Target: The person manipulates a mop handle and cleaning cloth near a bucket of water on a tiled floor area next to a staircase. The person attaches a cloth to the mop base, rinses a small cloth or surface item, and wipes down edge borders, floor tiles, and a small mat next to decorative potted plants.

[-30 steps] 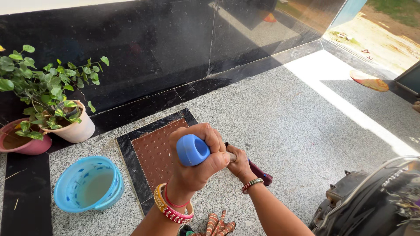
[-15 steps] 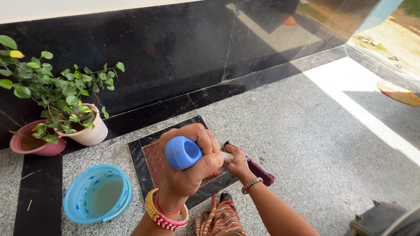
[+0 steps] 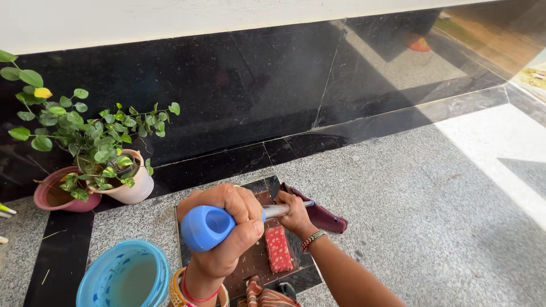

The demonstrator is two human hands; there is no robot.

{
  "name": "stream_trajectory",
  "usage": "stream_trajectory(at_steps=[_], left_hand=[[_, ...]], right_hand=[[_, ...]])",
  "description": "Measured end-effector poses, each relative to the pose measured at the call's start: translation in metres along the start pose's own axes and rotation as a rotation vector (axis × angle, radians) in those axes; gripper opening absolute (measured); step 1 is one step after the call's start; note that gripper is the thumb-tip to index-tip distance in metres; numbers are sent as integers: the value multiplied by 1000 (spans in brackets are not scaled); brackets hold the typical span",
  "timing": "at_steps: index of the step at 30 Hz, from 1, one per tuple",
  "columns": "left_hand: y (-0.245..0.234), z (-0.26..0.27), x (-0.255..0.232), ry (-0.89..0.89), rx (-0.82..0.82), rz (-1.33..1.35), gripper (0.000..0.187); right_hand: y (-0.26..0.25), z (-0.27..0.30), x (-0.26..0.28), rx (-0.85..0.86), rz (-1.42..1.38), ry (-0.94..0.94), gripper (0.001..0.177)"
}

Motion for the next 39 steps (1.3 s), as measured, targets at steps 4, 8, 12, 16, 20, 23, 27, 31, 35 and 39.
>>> stream_trajectory(at_steps=[4, 8, 12, 16, 20, 23, 27, 31, 35, 39], left_hand=[[-3, -14, 17, 9, -34, -21, 18], [-9, -30, 38, 26, -54, -36, 18], [-15, -43, 72, 8, -45, -71, 16], [-19, -52, 113, -40, 4, -111, 16], [-8, -36, 141, -25, 49, -143, 18], [-6, -15, 146, 26, 11, -138, 19], [-5, 7, 133, 73, -79, -125, 25], [5, 15, 105, -98, 169, -373, 21], [26, 24, 94, -98, 122, -876, 16], [33, 45, 118, -131, 324, -975, 11]], right_hand=[[3, -26, -18, 18, 23, -92, 25], [10, -50, -49, 25, 54, -140, 28], [15, -78, -88, -14, 175, -202, 23], [14, -98, -132, -122, 290, -177, 17], [18, -87, -160, -242, 277, -71, 17], [20, -70, -149, -254, 297, -5, 13], [8, -53, -102, -203, 293, -29, 18], [-5, -45, -61, -103, 251, 3, 19], [-18, -33, -33, -109, 158, -17, 15], [-23, -24, -18, -95, 59, -40, 14]])
Point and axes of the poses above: each hand's wrist, its own z-axis away from the middle knuckle, its own y-axis out of the palm, x = y × z, the point moved 7 cm from there along -z, towards the middle knuckle, and after that the axes turned 10 degrees about -y, right-handed, at the moved point
